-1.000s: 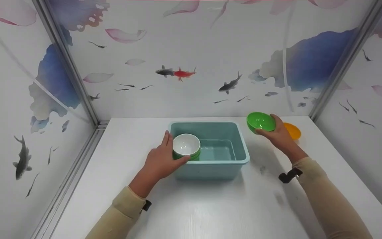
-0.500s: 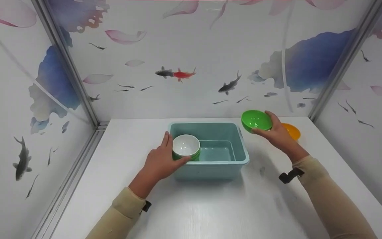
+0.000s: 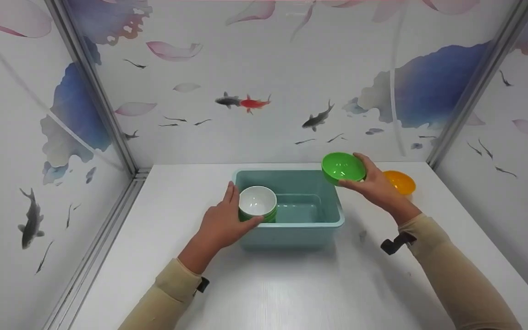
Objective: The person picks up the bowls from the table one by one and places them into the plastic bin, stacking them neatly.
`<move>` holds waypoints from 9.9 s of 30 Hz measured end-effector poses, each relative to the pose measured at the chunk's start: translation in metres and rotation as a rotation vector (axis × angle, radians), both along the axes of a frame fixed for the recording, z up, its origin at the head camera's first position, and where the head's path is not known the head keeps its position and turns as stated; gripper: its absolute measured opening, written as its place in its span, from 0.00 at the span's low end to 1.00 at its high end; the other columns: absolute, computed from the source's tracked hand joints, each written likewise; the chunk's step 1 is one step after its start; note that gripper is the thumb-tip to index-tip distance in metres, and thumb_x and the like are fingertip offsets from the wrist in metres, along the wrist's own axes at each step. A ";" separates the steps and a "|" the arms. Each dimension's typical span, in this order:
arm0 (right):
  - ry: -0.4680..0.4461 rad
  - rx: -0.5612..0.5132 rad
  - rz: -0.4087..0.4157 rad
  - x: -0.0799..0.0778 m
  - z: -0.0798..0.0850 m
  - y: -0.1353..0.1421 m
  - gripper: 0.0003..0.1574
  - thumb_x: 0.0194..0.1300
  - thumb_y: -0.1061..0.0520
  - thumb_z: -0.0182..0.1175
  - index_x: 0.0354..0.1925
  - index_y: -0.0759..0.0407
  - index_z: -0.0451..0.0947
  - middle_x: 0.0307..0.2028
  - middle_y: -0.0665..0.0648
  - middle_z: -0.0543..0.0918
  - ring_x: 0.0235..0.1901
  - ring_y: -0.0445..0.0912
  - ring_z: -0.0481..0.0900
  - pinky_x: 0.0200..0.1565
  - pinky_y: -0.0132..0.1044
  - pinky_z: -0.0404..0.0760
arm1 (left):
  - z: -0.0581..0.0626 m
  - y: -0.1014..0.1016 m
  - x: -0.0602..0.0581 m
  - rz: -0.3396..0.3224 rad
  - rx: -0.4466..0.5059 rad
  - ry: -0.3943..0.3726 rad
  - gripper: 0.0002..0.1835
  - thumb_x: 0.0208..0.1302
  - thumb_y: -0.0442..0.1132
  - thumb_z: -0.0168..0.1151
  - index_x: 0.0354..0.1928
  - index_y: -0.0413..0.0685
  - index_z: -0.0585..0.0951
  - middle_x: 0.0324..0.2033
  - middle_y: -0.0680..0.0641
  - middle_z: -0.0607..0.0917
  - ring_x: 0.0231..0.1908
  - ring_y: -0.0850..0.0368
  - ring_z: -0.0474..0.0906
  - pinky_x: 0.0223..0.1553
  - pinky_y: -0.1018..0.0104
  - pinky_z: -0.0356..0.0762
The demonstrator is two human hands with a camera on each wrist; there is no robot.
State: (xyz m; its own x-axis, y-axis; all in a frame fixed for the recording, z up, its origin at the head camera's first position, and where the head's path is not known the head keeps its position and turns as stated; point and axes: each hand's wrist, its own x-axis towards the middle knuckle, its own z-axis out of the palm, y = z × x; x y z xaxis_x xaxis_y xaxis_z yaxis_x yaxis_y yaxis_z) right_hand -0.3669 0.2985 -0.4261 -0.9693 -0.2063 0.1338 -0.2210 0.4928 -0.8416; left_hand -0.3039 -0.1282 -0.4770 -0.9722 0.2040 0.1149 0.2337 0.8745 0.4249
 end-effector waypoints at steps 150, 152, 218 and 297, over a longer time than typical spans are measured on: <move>-0.129 0.319 0.730 -0.086 -0.017 -0.178 0.64 0.62 0.39 0.84 0.85 0.48 0.62 0.70 0.49 0.78 0.66 0.48 0.78 0.71 0.50 0.75 | 0.000 -0.001 -0.001 -0.027 -0.019 0.014 0.68 0.69 0.84 0.53 0.89 0.37 0.49 0.89 0.39 0.49 0.62 0.35 0.84 0.60 0.41 0.82; -0.120 0.323 0.726 -0.086 -0.017 -0.178 0.64 0.62 0.38 0.84 0.85 0.48 0.61 0.70 0.48 0.78 0.66 0.47 0.78 0.71 0.49 0.75 | 0.000 -0.001 -0.001 -0.026 -0.015 0.019 0.67 0.69 0.83 0.55 0.89 0.37 0.50 0.89 0.39 0.49 0.61 0.35 0.84 0.60 0.41 0.81; -0.131 0.558 0.739 -0.084 -0.018 -0.183 0.70 0.63 0.35 0.82 0.89 0.47 0.54 0.81 0.53 0.68 0.78 0.51 0.67 0.79 0.53 0.64 | 0.001 0.000 0.000 -0.010 0.004 -0.003 0.65 0.70 0.80 0.58 0.89 0.39 0.49 0.89 0.40 0.48 0.64 0.35 0.83 0.63 0.39 0.79; 0.244 0.228 -0.539 -0.011 -0.099 0.131 0.49 0.76 0.42 0.73 0.72 0.76 0.66 0.64 0.76 0.65 0.64 0.70 0.71 0.66 0.56 0.75 | 0.000 0.001 0.000 -0.004 0.036 -0.012 0.66 0.69 0.79 0.61 0.89 0.39 0.49 0.89 0.41 0.47 0.61 0.33 0.84 0.61 0.39 0.78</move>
